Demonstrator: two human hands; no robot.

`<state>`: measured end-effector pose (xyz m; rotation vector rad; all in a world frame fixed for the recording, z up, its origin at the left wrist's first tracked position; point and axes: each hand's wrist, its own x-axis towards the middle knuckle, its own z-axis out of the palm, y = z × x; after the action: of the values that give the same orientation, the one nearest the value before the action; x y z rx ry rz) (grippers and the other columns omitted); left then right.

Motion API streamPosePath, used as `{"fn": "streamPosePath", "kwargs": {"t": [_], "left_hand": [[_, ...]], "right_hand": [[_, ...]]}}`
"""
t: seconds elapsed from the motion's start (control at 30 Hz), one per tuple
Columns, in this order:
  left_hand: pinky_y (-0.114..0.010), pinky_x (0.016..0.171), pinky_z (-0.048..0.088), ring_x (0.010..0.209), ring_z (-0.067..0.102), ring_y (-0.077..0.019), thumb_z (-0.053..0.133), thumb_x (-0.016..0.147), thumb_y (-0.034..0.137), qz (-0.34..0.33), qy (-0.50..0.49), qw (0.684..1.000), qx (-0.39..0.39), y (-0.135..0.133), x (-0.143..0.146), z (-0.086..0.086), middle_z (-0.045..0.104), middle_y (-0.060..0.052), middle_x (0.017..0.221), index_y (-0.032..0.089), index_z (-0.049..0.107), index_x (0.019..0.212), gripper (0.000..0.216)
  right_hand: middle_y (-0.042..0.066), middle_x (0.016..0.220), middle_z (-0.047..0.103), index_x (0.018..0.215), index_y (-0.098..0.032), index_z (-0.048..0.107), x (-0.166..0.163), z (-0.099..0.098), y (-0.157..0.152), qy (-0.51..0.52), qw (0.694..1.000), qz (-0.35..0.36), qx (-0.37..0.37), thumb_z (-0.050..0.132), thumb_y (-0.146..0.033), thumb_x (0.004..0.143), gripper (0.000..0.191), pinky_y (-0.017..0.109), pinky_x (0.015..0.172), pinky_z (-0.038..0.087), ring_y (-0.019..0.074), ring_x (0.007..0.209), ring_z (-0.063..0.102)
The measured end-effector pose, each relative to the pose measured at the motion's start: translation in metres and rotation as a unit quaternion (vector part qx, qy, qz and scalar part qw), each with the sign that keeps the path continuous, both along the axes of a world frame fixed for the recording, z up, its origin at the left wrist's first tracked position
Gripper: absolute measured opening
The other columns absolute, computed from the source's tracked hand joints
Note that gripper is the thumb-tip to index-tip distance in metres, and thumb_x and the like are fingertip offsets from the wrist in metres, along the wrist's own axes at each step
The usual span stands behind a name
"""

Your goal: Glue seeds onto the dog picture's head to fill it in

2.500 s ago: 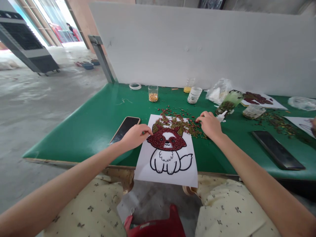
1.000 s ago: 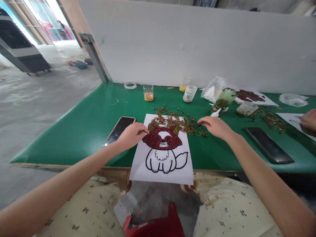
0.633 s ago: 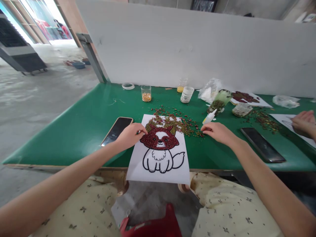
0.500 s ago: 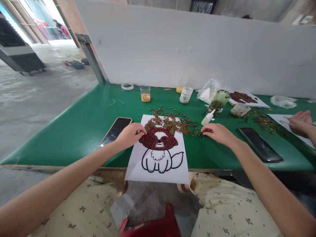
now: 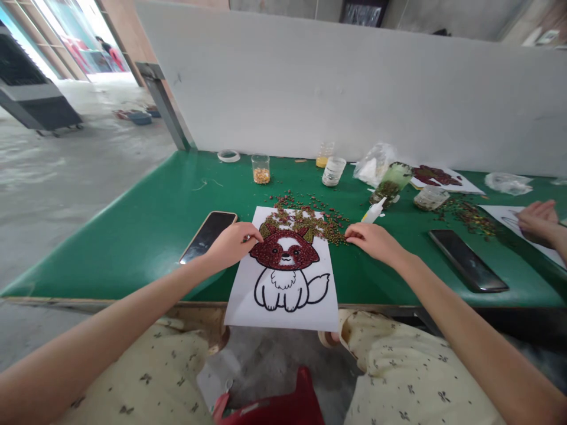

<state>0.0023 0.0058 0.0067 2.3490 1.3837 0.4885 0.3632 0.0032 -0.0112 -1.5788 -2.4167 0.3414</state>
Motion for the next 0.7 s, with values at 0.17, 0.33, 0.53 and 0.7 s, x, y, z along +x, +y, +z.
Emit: {"fn": "streamPosePath", "kwargs": {"t": [0.17, 0.33, 0.53, 0.7], "left_hand": [[-0.026, 0.07, 0.044, 0.082, 0.058, -0.0169, 0.041, 0.075, 0.013, -0.004, -0.013, 1.0, 0.001, -0.001, 0.004, 0.003, 0.066, -0.003, 0.085, 0.018, 0.066, 0.077, 0.026], [-0.026, 0.07, 0.044, 0.082, 0.058, -0.0166, 0.041, 0.075, 0.012, -0.02, -0.026, 0.999, 0.004, -0.002, 0.007, 0.006, 0.066, -0.002, 0.084, 0.018, 0.066, 0.076, 0.026], [-0.027, 0.072, 0.044, 0.082, 0.058, -0.0162, 0.041, 0.075, 0.01, -0.028, -0.034, 0.999, 0.005, -0.001, 0.007, 0.005, 0.066, -0.002, 0.083, 0.019, 0.066, 0.076, 0.027], [-0.026, 0.07, 0.045, 0.083, 0.058, -0.0163, 0.041, 0.075, 0.011, -0.02, -0.033, 0.999, 0.003, -0.003, 0.002, 0.004, 0.066, -0.002, 0.084, 0.019, 0.066, 0.076, 0.026]], "right_hand": [[0.006, 0.096, 0.064, 0.094, -0.019, 0.06, -0.032, -0.008, 0.009, -0.045, 0.996, -0.032, 0.074, 0.044, -0.018, 0.088, 0.017, 0.027, 0.068, 0.042, 0.0186, 0.085, 0.059], [0.006, 0.104, 0.063, 0.106, -0.022, 0.059, -0.045, 0.004, 0.017, -0.057, 0.988, -0.069, 0.125, 0.046, -0.014, 0.086, 0.025, 0.029, 0.071, 0.044, 0.0215, 0.097, 0.057], [0.007, 0.113, 0.062, 0.114, -0.022, 0.06, -0.054, 0.003, 0.033, -0.082, 0.988, 0.036, 0.123, 0.045, -0.019, 0.089, 0.029, 0.034, 0.085, 0.044, 0.0215, 0.102, 0.054], [0.007, 0.106, 0.065, 0.106, -0.021, 0.064, -0.05, 0.002, 0.041, -0.121, 0.987, -0.001, 0.107, 0.047, -0.019, 0.088, 0.025, 0.032, 0.078, 0.044, 0.0216, 0.096, 0.055]]}}
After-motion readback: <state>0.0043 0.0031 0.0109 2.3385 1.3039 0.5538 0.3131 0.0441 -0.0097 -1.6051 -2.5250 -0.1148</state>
